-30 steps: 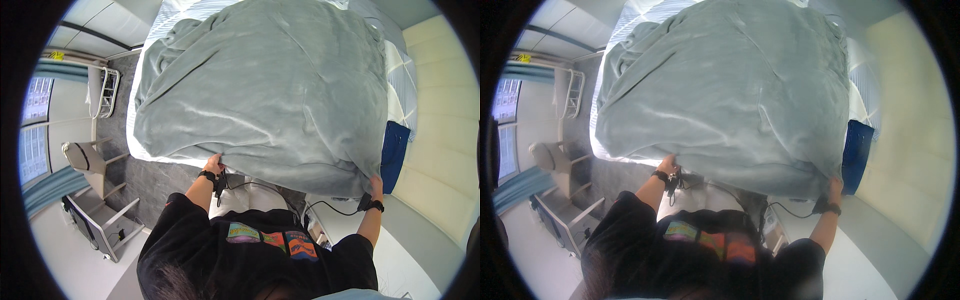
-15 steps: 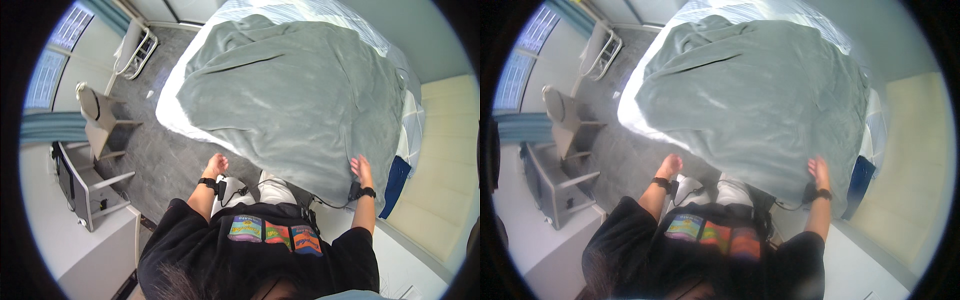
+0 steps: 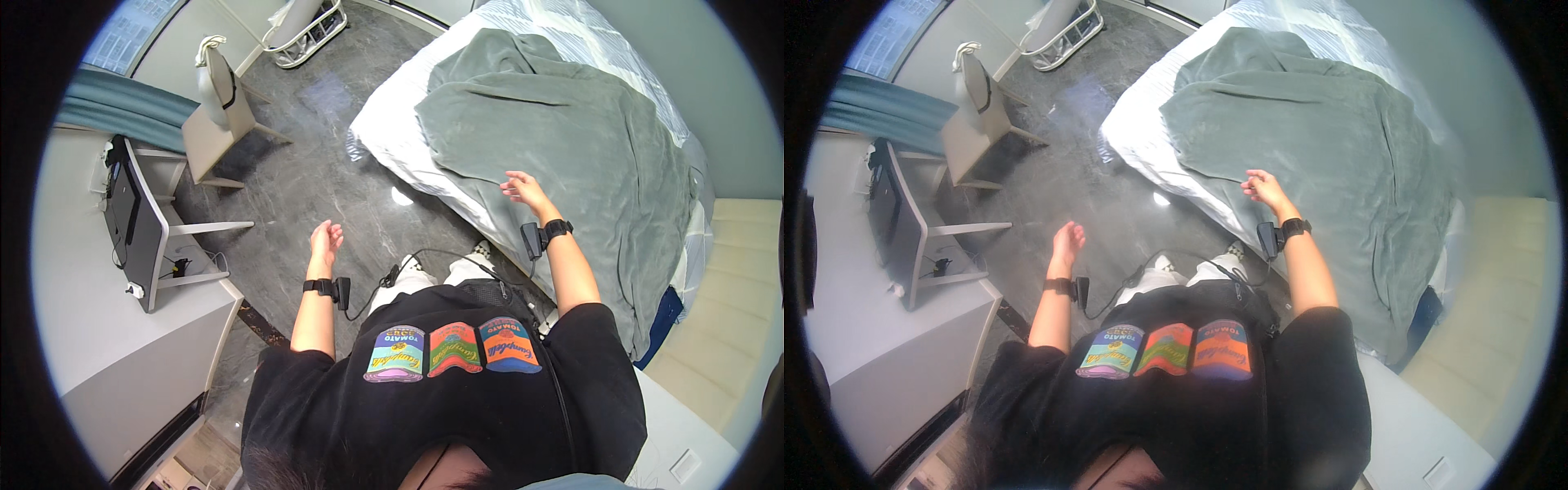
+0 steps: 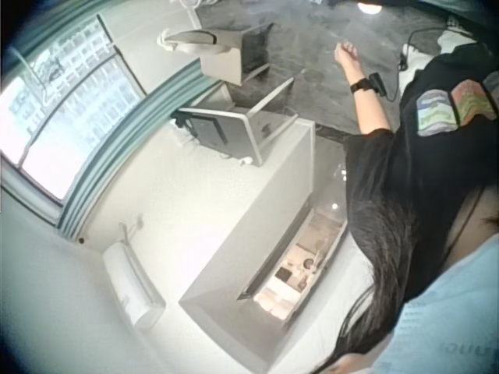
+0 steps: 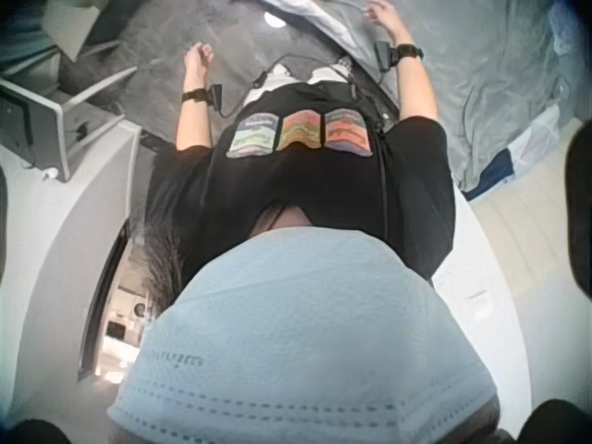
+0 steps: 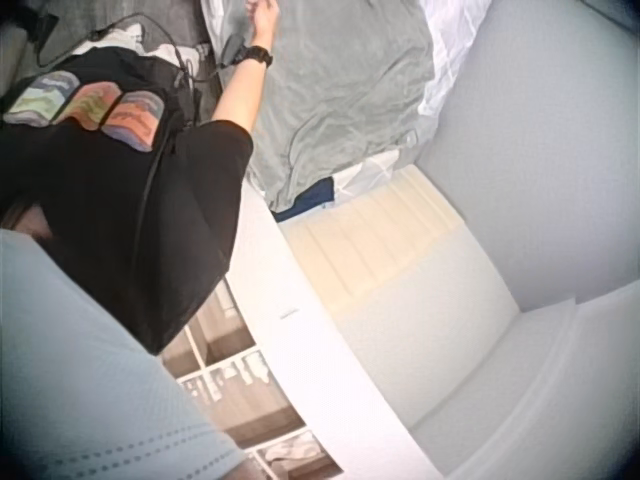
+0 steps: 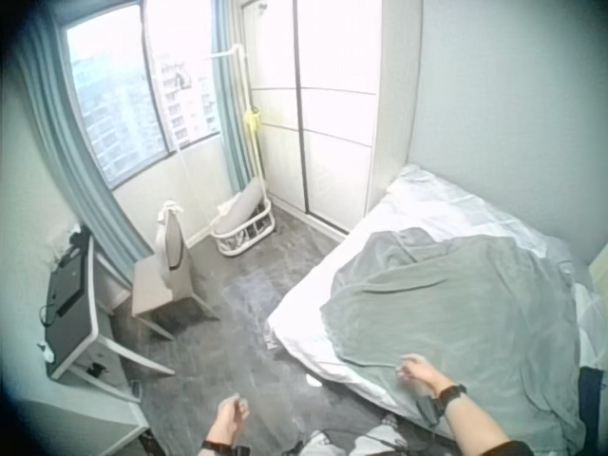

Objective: The person spreads and smooths a gray blanket over a bed, then walks to a desk to pack a white game controller and a cable into a black carrying case, which is placed on a shelf.

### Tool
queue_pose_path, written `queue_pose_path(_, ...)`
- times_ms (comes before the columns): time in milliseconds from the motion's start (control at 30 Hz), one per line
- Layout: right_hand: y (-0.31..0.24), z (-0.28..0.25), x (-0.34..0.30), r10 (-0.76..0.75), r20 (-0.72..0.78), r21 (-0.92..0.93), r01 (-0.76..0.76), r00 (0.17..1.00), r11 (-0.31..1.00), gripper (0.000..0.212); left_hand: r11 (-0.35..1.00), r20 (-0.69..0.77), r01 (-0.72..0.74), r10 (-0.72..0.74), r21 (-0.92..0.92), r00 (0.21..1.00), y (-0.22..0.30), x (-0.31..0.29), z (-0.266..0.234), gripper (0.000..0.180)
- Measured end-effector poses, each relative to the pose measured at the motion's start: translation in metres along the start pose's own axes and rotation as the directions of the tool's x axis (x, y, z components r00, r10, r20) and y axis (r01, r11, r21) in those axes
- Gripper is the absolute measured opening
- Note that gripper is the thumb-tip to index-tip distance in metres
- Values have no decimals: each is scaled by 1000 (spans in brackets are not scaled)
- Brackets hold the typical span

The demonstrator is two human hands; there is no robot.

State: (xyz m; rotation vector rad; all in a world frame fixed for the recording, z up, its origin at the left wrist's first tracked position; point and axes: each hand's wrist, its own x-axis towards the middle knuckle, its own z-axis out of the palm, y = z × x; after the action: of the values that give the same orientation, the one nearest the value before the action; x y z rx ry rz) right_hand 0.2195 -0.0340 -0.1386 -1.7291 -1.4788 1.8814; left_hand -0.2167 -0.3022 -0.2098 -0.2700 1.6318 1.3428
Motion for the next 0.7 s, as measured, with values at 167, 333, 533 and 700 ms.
queue_pose_path(167,-18,38,61,-26,39,-195,33,999,980,38,995,-96,97,-93,35,991,1,13,-42,14)
queue_pose_path(333,-31,47,144,-266,-2,-497,230,964,837,30,982,-26,167,-165,90,986,5,36,-7,15)
queue_pose_path(533,-34,72,209,-66,58,-466,85,996,881,13,890,125,54,-123,453,985,54,51,82,17)
queue_pose_path(700,-61,73,237,-134,97,-245,154,986,957,14,805,222,-71,-77,589,972,104,68,143,19)
